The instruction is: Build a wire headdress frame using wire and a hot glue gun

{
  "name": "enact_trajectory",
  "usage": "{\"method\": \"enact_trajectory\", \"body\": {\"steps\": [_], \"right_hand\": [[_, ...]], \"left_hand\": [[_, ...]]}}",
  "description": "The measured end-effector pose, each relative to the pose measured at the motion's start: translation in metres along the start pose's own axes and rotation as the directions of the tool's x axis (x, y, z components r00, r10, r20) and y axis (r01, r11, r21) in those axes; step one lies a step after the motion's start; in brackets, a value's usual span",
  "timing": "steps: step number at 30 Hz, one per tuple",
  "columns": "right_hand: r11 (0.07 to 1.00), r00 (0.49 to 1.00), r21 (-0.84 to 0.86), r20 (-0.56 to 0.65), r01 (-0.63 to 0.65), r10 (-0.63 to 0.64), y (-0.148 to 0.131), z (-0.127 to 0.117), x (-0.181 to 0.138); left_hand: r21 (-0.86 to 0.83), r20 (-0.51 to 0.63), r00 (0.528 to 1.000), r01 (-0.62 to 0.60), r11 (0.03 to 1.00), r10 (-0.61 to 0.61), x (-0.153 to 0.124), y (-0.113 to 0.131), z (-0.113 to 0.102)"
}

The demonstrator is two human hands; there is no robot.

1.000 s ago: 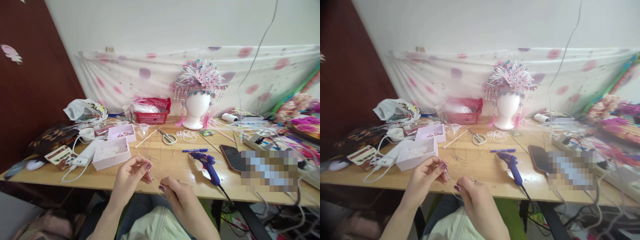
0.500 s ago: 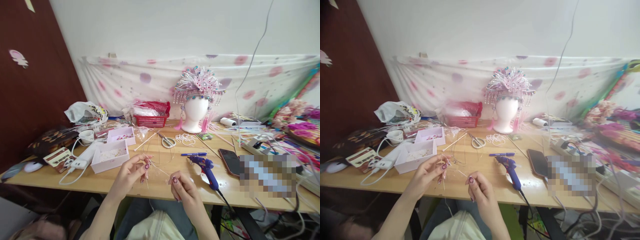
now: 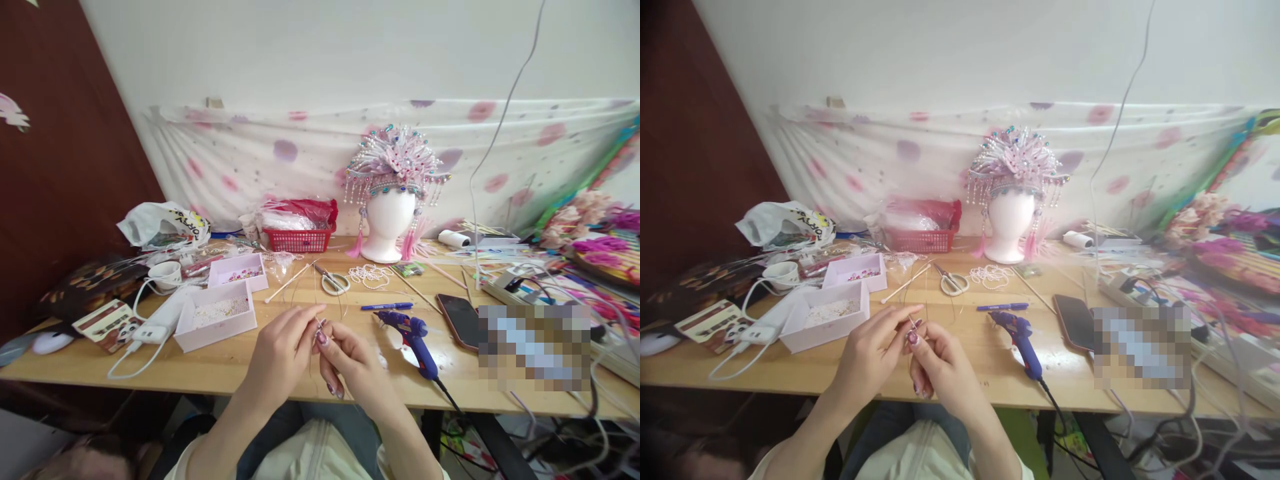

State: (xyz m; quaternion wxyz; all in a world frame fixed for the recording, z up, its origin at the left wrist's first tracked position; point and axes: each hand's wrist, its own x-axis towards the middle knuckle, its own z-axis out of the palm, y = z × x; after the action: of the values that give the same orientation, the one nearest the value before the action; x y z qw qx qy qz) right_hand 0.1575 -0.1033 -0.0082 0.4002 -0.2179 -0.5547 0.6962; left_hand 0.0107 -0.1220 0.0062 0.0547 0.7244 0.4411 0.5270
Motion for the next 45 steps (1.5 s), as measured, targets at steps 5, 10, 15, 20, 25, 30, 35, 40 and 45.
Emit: {"method": "enact_trajectory", "body": {"steps": [5, 10, 15, 20, 25, 30, 35, 40, 45], "right_hand": [[0.995, 0.998, 0.077, -0.014, 0.063, -0.062, 0.005, 0.0, -0.004], [0.975, 0.989, 0.169, -0.053, 0.145, -0.138, 0.006, -0.003, -0.009], [0.962, 0.991, 0.239, -0.011, 0.133, -0.135, -0.001, -0.008, -0.012], [0.965, 0.997, 0.25, 0.014, 0.073, -0.079, -0.008, -0.008, -0.011], [0.98, 0.998, 0.187, 0.0, 0.063, -0.064, -0.014, -0.009, -0.014], [0.944, 0.964, -0.277, -0.145, 0.178, -0.224, -0.022, -0.012, -0.022], [0.551, 0.881, -0.811, -0.101, 0.196, -0.462, -0.03, -0.005, -0.028], [0.36, 0.846, -0.911, -0.022, 0.202, -0.532, -0.04, 0.006, -0.033], [0.33, 0.844, -0.925, -0.019, 0.188, -0.536, -0.042, 0.015, -0.039]], "left_hand": [[0.126, -0.059, 0.992, -0.102, 0.987, 0.11, 0.002, 0.001, 0.001], [0.225, -0.073, 0.983, -0.15, 0.963, 0.17, 0.002, 0.0, 0.001], [0.247, -0.025, 0.971, -0.224, 0.943, 0.237, 0.004, 0.004, -0.005], [0.186, 0.098, 0.956, -0.292, 0.938, 0.278, 0.004, 0.016, -0.011], [-0.047, 0.317, 0.948, -0.007, 0.999, 0.022, 0.005, 0.03, -0.021], [-0.154, 0.506, 0.801, 0.448, 0.881, -0.319, 0.007, 0.034, -0.028], [-0.162, 0.464, 0.795, 0.509, 0.845, -0.39, 0.003, 0.035, -0.029], [-0.128, 0.39, 0.852, 0.425, 0.896, -0.349, -0.002, 0.041, -0.03], [-0.001, 0.213, 0.919, 0.338, 0.941, -0.33, -0.011, 0.045, -0.025]]}}
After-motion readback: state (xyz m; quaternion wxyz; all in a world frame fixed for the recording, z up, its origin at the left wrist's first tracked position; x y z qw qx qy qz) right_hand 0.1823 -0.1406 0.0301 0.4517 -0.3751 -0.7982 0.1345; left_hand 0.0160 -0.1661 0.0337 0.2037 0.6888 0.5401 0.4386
